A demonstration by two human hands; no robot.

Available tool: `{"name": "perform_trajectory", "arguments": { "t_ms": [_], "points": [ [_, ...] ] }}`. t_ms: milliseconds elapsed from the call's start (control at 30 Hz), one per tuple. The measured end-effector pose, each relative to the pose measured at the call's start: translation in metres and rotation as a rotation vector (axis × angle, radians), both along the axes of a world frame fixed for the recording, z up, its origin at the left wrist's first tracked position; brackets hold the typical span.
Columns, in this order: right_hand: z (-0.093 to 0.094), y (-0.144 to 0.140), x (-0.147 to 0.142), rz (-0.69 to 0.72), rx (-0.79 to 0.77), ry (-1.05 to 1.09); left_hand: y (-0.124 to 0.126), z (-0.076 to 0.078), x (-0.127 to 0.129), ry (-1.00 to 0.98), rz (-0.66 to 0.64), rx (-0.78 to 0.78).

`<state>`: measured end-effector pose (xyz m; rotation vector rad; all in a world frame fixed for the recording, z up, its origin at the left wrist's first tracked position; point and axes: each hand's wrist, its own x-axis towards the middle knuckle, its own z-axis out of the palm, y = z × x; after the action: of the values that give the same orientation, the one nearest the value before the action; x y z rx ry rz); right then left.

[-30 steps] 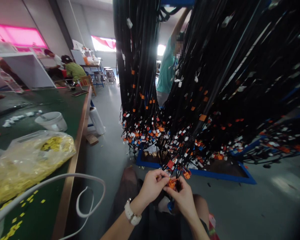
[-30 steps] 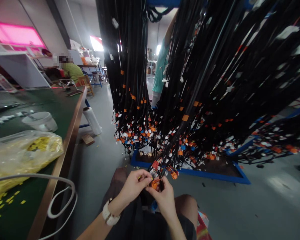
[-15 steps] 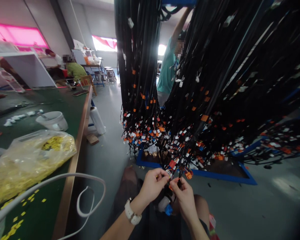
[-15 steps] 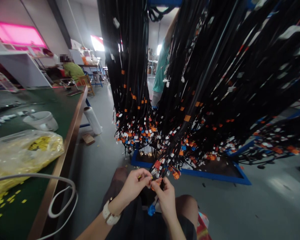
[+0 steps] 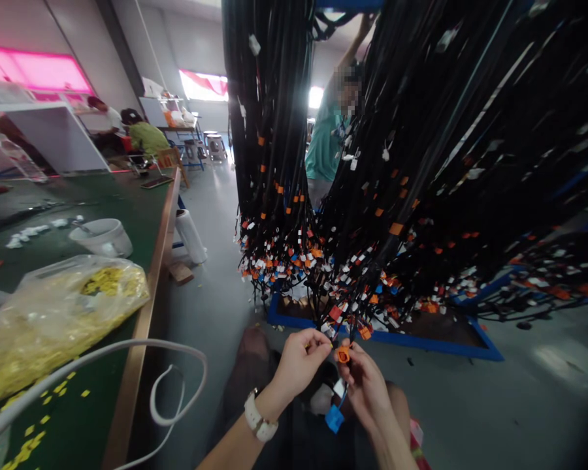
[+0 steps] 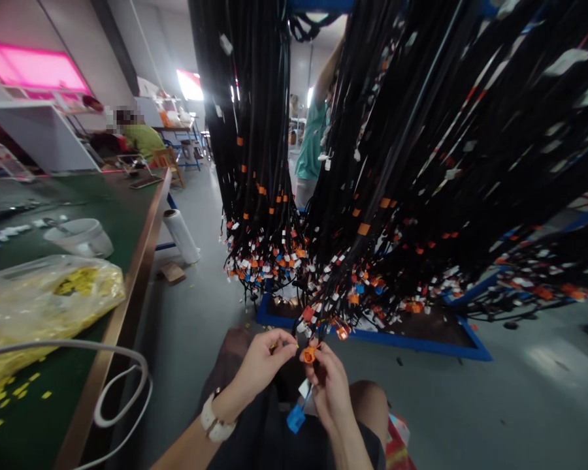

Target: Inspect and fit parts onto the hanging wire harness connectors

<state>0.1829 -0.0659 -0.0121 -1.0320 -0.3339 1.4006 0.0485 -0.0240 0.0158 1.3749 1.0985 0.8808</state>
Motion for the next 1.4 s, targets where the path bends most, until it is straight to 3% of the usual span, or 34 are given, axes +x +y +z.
{"name": "perform_trajectory", "arguments": {
  "t_ms": [200,367,733,1000,1400],
  "points": [
    [-0.005,0.001,-0.005,-0.041,-0.014,0.119,-0.005,-0.004,0.005,-0.003,-0.029,-0.021],
    [-0.012,0.001,-0.007,-0.086,0.002,0.082,-0.007,-0.01,0.008,-0.021,-0.042,-0.024],
    [-0.011,0.0,-0.013,-0.118,0.026,0.183,-0.01,-0.014,0.011,-0.029,-0.035,-0.031],
    [-0.011,0.0,-0.016,-0.147,0.048,0.117,-0.012,-0.01,0.014,-0.053,0.002,-0.028],
    [-0.013,0.0,-0.018,-0.141,0.057,0.12,-0.013,-0.018,0.017,-0.116,0.024,-0.05]
  ]
}}
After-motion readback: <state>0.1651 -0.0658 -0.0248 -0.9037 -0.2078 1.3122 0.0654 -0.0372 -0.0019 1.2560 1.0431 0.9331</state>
